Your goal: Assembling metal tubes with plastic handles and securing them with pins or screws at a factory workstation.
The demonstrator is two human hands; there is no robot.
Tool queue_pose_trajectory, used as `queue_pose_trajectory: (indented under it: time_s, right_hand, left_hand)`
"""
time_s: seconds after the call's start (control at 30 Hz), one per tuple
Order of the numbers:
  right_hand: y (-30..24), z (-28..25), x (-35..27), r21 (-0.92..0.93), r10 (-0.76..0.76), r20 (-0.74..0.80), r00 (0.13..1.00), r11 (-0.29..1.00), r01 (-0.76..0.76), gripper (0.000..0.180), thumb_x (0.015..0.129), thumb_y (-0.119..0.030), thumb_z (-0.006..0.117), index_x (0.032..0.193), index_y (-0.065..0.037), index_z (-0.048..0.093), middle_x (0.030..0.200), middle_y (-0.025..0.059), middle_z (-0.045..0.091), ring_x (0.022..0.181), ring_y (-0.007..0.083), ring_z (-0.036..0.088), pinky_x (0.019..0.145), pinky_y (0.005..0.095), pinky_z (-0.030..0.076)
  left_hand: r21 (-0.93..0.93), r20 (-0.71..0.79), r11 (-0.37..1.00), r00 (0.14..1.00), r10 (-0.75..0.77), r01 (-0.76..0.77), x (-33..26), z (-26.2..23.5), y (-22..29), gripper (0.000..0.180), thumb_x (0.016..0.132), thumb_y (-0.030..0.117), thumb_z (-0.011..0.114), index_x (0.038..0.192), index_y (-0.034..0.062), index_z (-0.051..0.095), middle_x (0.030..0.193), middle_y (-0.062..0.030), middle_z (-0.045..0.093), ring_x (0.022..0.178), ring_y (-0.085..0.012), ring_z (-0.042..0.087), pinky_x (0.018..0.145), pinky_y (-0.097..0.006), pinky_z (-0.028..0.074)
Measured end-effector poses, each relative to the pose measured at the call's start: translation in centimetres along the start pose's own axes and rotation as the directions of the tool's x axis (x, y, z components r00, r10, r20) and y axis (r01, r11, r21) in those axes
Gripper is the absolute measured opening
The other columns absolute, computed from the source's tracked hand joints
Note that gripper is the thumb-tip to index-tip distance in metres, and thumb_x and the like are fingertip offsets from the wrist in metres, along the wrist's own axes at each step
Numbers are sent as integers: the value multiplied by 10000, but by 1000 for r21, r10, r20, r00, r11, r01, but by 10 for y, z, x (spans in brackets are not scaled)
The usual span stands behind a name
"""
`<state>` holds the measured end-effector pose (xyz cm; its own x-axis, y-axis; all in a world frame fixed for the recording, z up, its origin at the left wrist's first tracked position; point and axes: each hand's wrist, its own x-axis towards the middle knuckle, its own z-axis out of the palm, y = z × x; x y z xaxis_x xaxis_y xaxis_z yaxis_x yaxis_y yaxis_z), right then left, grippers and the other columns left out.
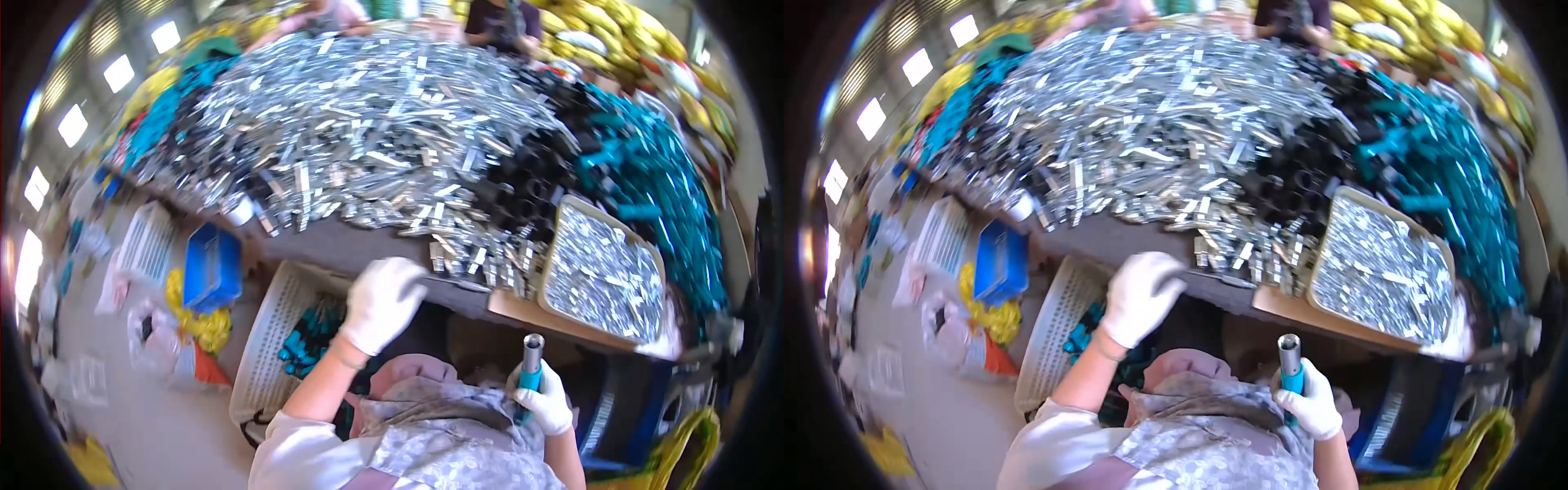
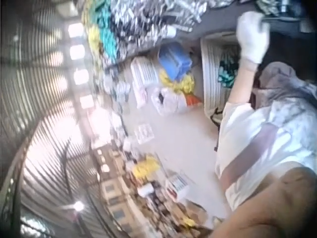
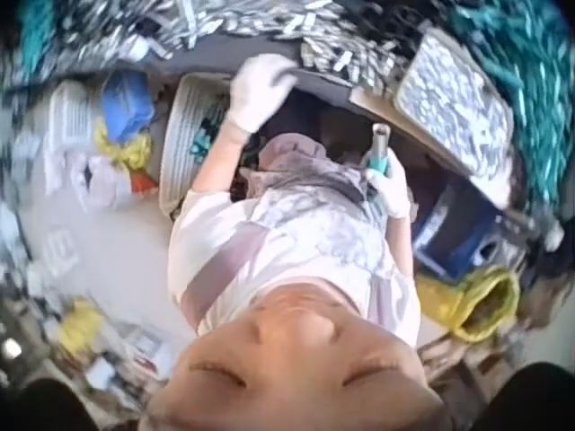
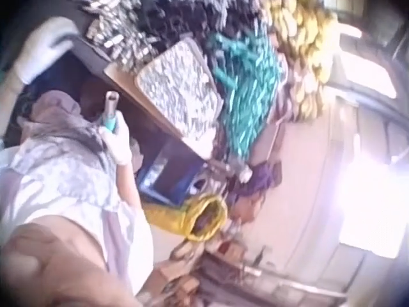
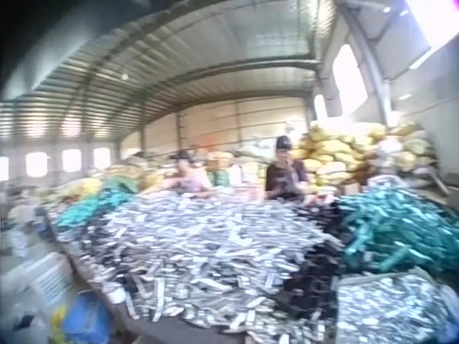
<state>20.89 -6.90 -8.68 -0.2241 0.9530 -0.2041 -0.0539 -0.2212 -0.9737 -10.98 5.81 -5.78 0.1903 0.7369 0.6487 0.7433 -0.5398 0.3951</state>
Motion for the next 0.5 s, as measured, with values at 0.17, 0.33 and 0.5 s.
queue_pose_trajectory:
  time_s: [0.17, 0.33, 0.5]
  right_hand:
    - [-3, 4, -1, 166, 14, -138, 990, 986, 9, 382, 912, -164, 662, 1231, 23, 565, 782, 44, 608, 661, 118, 561, 632, 273, 470]
    - [-4, 11, 5, 12, 2, -68, 998, 1000, -1, 448, 896, -153, 699, 1311, -23, 590, 878, 33, 641, 754, 80, 571, 695, 259, 489]
    - [-5, 16, 7, -195, -70, -92, 993, 980, 51, 560, 875, -197, 748, 1382, -44, 564, 1014, 75, 678, 873, 137, 623, 834, 308, 523]
  left_hand:
    - [-34, 76, 998, 996, -54, 57, 12, 17, -22, 194, 828, 103, 753, 1015, 78, 708, 1058, -119, 692, 1006, -335, 650, 892, -424, 537]
    - [-15, 89, 996, 992, 89, -88, 59, 45, -8, 204, 853, 85, 718, 1056, 66, 712, 1082, -120, 706, 1092, -322, 647, 976, -409, 511]
    - [148, 513, 959, 847, 136, -243, 102, 57, -20, 246, 860, 142, 681, 1095, 87, 730, 1025, -126, 692, 972, -343, 632, 881, -448, 516]
